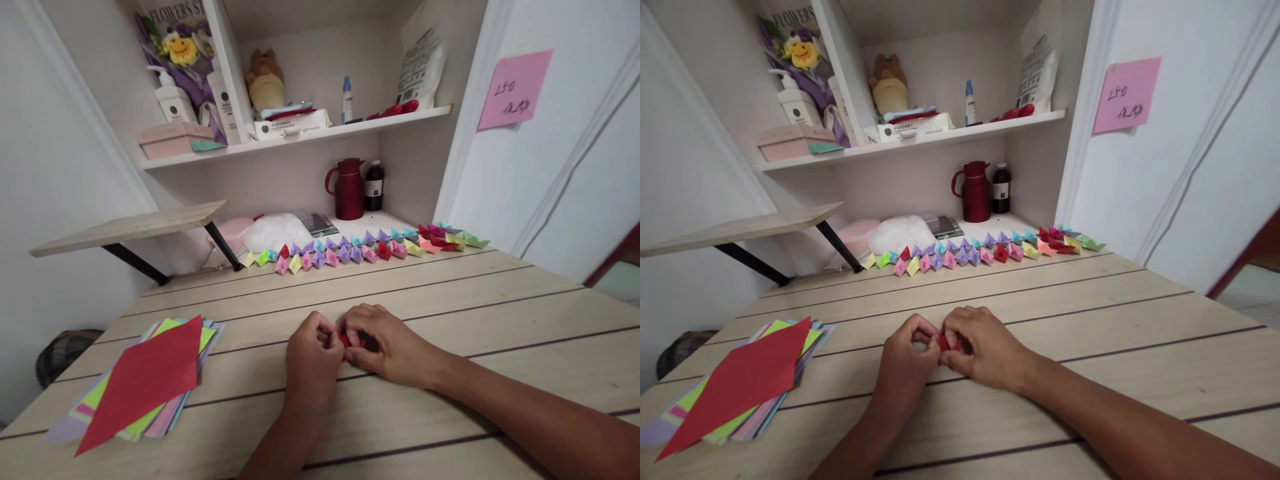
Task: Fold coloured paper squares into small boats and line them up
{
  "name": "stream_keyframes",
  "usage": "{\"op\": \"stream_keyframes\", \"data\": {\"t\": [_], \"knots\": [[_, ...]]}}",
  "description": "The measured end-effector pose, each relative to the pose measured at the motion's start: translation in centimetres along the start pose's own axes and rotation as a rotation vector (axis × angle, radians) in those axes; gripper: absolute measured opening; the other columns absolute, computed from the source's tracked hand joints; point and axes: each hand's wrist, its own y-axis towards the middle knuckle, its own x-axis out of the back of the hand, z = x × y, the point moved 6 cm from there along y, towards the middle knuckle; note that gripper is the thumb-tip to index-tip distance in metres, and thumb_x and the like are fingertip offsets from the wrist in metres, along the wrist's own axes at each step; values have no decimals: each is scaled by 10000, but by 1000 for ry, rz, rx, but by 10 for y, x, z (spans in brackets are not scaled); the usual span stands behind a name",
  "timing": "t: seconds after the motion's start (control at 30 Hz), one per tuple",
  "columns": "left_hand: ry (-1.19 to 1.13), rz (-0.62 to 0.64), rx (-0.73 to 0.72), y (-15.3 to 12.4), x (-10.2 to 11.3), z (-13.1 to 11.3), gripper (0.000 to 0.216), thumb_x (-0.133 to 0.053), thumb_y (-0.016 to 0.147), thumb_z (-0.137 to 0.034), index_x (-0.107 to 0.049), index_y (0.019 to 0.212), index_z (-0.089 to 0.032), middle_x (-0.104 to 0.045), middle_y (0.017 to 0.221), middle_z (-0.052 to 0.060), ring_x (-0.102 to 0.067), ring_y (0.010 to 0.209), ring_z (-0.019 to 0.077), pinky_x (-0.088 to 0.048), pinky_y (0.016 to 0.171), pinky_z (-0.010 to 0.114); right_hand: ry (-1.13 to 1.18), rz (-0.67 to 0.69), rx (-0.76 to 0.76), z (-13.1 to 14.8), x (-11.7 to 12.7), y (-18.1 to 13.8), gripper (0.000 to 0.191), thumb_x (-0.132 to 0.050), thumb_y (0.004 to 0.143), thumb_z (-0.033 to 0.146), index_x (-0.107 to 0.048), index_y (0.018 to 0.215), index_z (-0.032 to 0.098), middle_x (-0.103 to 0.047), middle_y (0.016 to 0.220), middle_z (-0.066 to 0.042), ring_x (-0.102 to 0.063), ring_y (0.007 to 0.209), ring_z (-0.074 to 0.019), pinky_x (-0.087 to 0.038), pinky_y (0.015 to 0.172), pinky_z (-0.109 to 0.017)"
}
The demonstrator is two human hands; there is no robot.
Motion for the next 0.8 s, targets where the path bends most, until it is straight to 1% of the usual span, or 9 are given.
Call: {"op": "stream_keyframes", "data": {"t": [0.17,0.3,0.4,0.53,0.63,0.8], "knots": [[-3,-1,26,1,1,1,116,-524,687,-108,-537,638,-212,-602,608,-25,-577,588,140,-413,566,233,-28,-20,13,1,-2,1,129,-563,748,98,-536,673,199,-636,747,-7,-567,754,-173,-399,742,-296],[-2,-19,30,0,2,0,113,-536,687,-106,-541,645,-211,-611,628,-27,-585,599,140,-421,583,238,8,-56,-5,-1,0,1,146,-569,713,74,-529,659,203,-642,718,2,-566,721,-163,-406,720,-281],[-33,-16,28,-1,2,-2,125,-532,677,-91,-539,640,-210,-609,629,-30,-590,611,138,-424,587,233,46,-92,-46,-3,1,0,143,-593,688,80,-534,704,208,-640,723,15,-557,694,-150,-406,673,-258],[-35,-4,38,-2,2,-1,127,-530,673,-89,-537,643,-212,-616,640,-26,-591,622,144,-423,594,239,109,-95,-98,-4,0,-2,188,-587,685,81,-550,813,214,-635,740,24,-549,651,-135,-398,595,-232],[-10,-3,49,-3,2,1,124,-533,670,-93,-537,647,-215,-614,639,-26,-583,610,146,-416,588,244,123,-91,-111,-4,-1,-2,210,-581,692,80,-572,854,214,-647,761,19,-562,656,-136,-404,590,-231],[7,-12,73,-3,2,2,131,-541,659,-88,-531,638,-217,-600,617,-32,-578,589,141,-402,569,239,58,-86,-86,-4,-2,-1,153,-606,706,93,-616,798,214,-668,766,6,-585,693,-151,-428,662,-257]]}}
